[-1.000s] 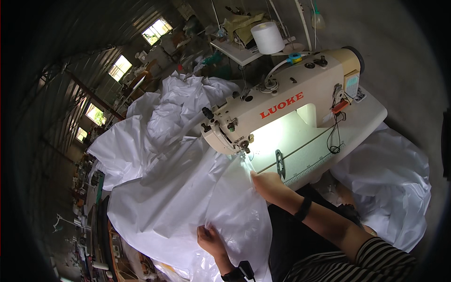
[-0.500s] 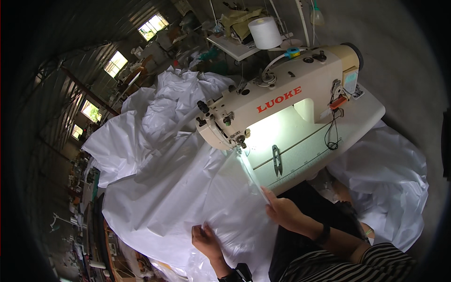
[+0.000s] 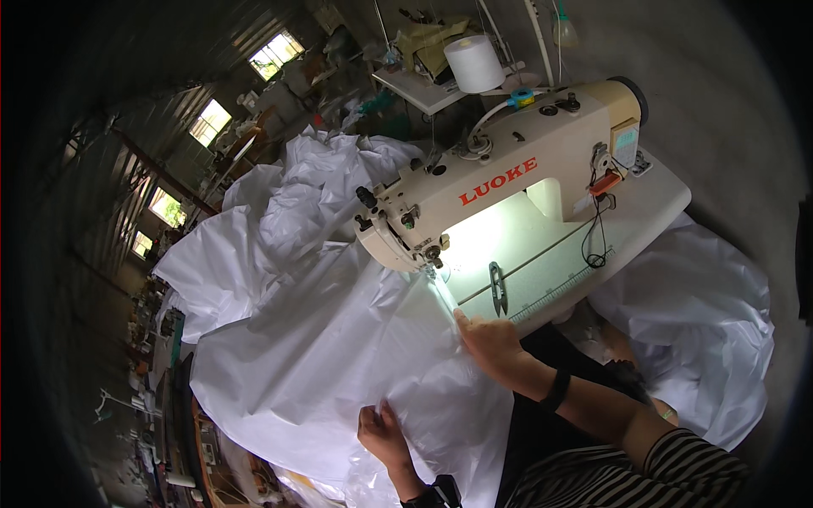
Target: The recorder uses an industrial sewing machine to stitch together large white plastic or fabric sheets.
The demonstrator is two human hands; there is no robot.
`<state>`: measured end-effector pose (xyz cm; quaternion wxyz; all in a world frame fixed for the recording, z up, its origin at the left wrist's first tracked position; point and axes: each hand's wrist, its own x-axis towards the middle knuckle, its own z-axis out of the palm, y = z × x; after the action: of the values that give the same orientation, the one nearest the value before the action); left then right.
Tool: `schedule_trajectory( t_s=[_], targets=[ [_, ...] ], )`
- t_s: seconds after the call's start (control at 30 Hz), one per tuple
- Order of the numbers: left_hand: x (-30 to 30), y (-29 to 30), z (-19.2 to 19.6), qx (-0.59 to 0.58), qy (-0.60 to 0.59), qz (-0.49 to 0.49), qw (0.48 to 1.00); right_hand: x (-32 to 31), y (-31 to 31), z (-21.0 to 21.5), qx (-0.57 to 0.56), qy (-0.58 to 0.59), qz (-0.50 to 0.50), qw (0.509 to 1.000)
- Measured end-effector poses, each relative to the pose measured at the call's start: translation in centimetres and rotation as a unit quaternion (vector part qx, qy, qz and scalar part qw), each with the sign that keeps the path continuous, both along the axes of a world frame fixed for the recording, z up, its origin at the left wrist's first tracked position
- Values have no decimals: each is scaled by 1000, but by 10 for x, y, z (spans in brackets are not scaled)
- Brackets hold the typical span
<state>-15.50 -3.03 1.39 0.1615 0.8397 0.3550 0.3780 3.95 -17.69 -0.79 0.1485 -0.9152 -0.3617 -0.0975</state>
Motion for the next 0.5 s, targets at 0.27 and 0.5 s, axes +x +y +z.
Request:
schedule_trajectory(
  t_s=[0.27,0.5],
  targets=[
    [1,9,2,54,-5,19,998,6,-9,-7,-23,-23,42,999],
    [9,26,17,71,10,32,997,-7,10,-13,-62,3,64,996]
  ],
)
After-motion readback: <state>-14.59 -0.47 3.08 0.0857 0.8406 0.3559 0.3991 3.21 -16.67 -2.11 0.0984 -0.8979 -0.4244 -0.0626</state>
